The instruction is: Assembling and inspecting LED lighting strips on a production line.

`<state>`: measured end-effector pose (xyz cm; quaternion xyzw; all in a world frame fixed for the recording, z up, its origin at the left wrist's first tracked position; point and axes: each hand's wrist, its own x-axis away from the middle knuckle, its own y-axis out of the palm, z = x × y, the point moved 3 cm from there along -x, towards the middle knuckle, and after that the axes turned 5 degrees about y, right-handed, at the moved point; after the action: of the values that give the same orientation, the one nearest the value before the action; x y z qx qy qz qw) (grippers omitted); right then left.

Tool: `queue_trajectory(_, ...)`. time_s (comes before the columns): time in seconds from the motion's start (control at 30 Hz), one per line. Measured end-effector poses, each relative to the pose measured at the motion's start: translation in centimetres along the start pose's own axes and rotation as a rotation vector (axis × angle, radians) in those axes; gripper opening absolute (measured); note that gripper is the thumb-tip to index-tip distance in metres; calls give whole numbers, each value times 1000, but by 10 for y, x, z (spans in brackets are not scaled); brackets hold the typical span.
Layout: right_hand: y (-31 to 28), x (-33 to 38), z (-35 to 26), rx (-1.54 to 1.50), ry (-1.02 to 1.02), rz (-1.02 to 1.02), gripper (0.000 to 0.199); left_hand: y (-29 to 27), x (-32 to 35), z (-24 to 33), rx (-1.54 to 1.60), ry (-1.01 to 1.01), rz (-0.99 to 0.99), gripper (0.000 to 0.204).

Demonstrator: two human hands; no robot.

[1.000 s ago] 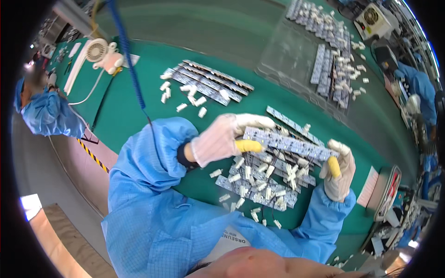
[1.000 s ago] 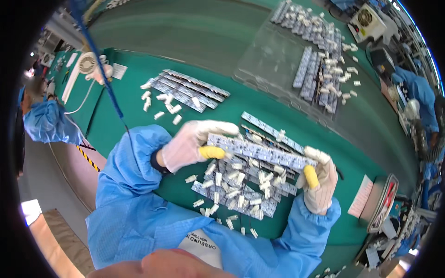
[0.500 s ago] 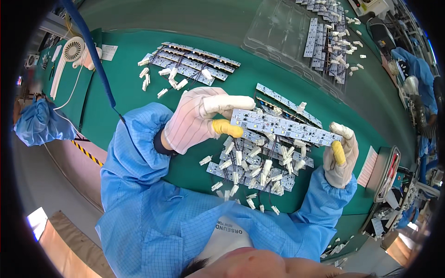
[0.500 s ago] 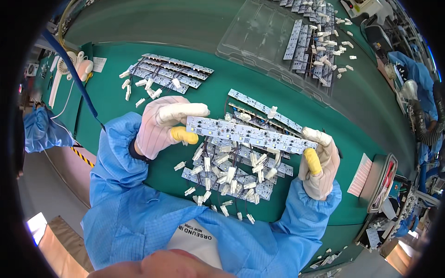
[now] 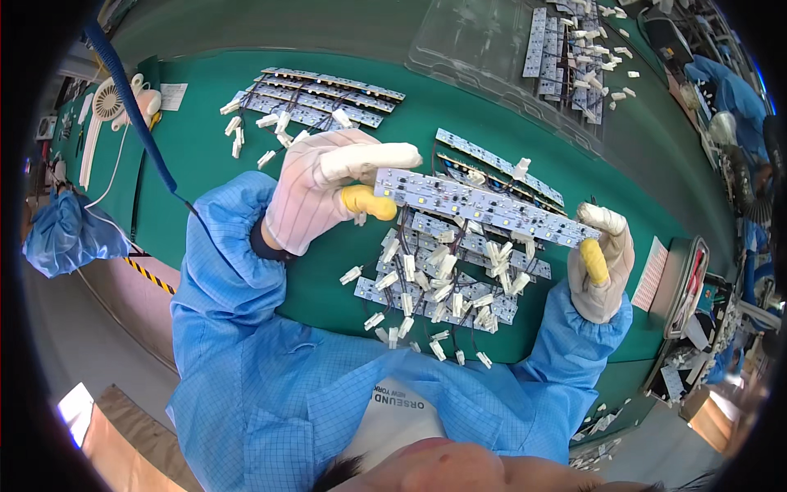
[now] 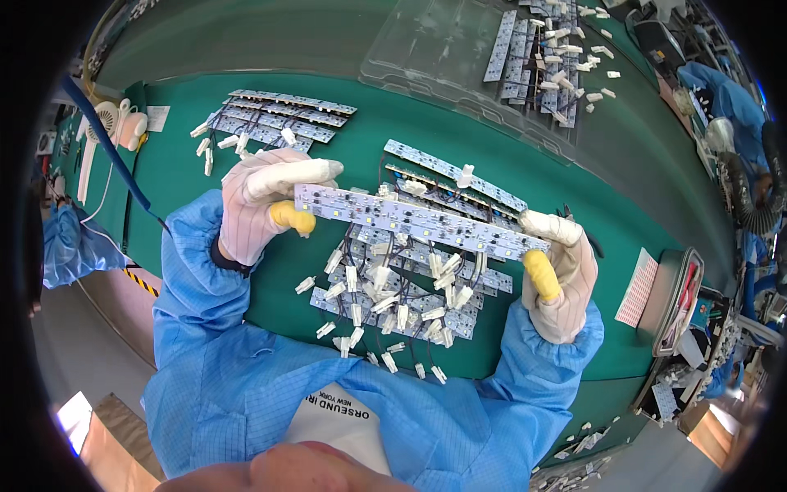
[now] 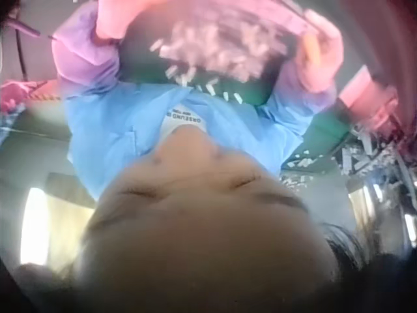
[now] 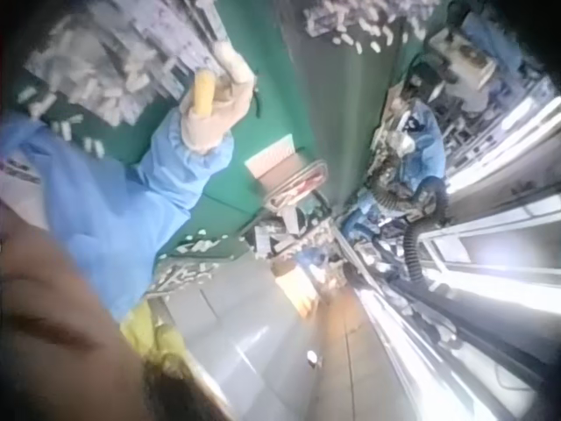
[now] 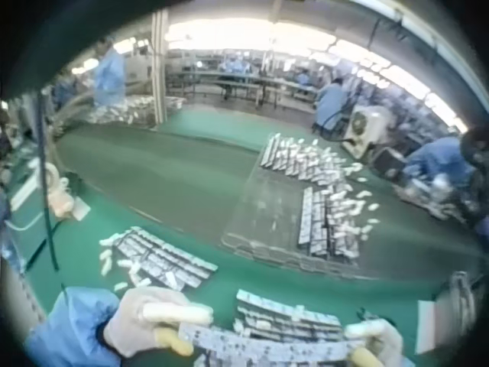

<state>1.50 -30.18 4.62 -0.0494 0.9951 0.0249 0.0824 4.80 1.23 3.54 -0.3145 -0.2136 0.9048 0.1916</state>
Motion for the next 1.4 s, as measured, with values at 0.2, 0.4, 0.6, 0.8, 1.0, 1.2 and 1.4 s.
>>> queue_trajectory(0.2, 2, 3, 2, -66, 140, -51, 47, 2, 4, -6, 72, -113, 2, 61)
queue_trajectory(0.4, 9, 3, -4, -45, 134, -17, 50, 0, 1, -5, 131, -87, -54, 54)
queue_trajectory(0.6, 3, 6, -12, 70, 173, 17, 49, 3, 0, -6, 200, 32, 92, 52)
queue_trajectory(0.8, 6, 7, -6, -103, 139, -27, 42, 2, -4, -4, 143, 56, 69, 57)
queue_trajectory(1.0, 0, 5, -5, -66, 80, -128, 41, 2, -2, -2, 101, -20, 51, 52)
queue_trajectory(1.2, 2, 6, -8, -120, 152, -118, 40, 4, -3, 0, 123, 21, 79, 57)
queue_trajectory(1.4, 10, 8, -13, -90, 199, -13, 43, 6, -5, 1, 52, -23, 93, 59)
